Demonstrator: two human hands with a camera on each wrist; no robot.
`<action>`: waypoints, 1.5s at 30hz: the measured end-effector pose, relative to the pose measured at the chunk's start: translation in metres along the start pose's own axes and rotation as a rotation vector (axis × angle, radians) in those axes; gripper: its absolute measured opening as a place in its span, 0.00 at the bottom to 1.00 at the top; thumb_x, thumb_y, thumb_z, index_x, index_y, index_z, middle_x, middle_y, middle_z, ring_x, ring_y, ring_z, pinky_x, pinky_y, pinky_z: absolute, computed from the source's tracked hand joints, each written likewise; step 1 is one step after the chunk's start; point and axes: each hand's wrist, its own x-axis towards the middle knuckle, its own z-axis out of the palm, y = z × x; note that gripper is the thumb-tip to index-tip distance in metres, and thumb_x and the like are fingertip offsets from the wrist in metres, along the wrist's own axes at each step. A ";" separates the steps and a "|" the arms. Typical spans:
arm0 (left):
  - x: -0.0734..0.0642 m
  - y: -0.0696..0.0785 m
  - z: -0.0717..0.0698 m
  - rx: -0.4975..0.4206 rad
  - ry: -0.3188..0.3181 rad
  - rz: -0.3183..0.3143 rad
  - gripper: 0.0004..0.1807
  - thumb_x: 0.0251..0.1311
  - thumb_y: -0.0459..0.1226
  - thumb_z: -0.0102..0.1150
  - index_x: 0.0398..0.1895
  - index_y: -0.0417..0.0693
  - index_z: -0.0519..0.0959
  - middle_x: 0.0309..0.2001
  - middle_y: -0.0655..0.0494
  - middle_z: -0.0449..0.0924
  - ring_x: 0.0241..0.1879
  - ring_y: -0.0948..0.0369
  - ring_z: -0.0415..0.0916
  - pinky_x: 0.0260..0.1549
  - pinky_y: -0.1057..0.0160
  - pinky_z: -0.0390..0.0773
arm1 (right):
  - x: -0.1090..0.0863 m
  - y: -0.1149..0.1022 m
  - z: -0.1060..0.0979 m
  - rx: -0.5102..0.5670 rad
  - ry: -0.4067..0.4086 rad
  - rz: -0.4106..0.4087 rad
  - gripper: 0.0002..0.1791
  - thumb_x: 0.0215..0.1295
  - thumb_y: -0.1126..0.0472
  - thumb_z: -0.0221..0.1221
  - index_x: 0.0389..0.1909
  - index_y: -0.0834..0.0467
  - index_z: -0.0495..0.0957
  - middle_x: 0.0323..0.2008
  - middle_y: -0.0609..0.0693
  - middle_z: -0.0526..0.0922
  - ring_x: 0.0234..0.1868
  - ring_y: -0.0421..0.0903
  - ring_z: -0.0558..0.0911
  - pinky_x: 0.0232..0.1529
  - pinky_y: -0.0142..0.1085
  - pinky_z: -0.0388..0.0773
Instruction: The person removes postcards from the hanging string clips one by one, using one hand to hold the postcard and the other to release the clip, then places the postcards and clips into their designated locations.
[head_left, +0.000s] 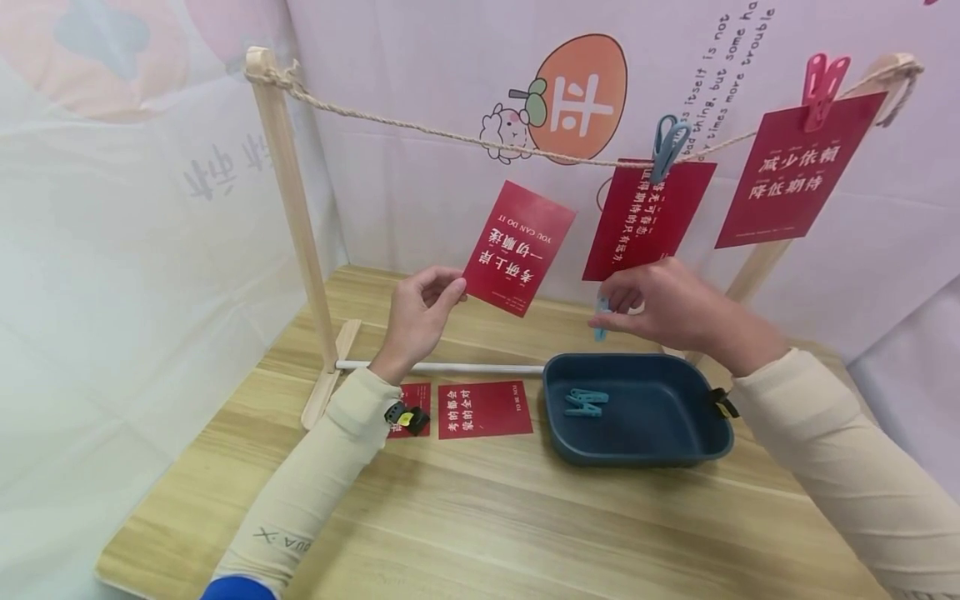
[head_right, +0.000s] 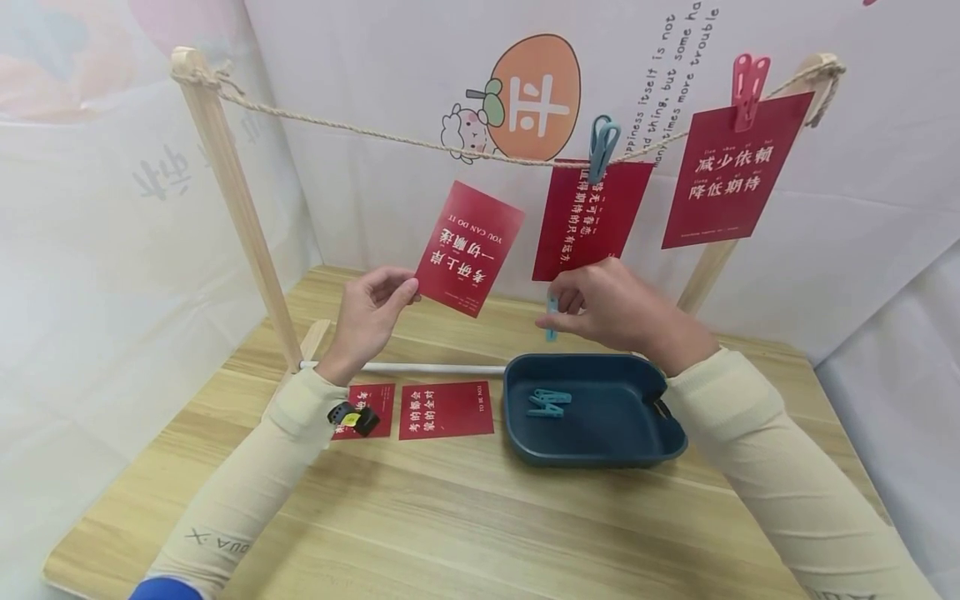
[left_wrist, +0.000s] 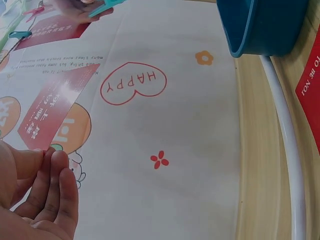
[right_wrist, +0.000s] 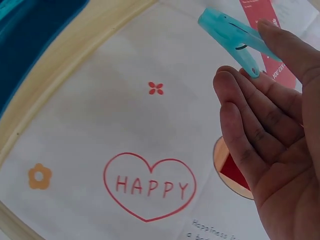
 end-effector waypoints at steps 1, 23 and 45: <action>0.000 -0.001 -0.001 0.002 0.002 -0.003 0.13 0.75 0.37 0.62 0.55 0.37 0.83 0.48 0.41 0.88 0.49 0.44 0.87 0.50 0.69 0.86 | 0.000 0.002 0.002 0.004 -0.004 -0.001 0.23 0.58 0.50 0.78 0.51 0.57 0.88 0.43 0.52 0.93 0.41 0.50 0.93 0.47 0.49 0.91; -0.005 -0.016 -0.010 0.017 0.049 -0.059 0.13 0.76 0.37 0.61 0.54 0.37 0.84 0.46 0.40 0.88 0.46 0.49 0.87 0.46 0.72 0.85 | -0.006 0.026 0.051 0.051 -0.087 -0.014 0.19 0.57 0.50 0.78 0.48 0.52 0.88 0.39 0.45 0.92 0.36 0.39 0.89 0.44 0.41 0.92; -0.021 -0.033 -0.024 -0.001 0.095 -0.153 0.12 0.77 0.37 0.59 0.55 0.39 0.83 0.47 0.40 0.88 0.46 0.51 0.87 0.48 0.70 0.86 | -0.015 0.039 0.087 0.007 -0.161 -0.023 0.17 0.59 0.51 0.77 0.46 0.54 0.88 0.32 0.43 0.90 0.31 0.34 0.86 0.37 0.33 0.89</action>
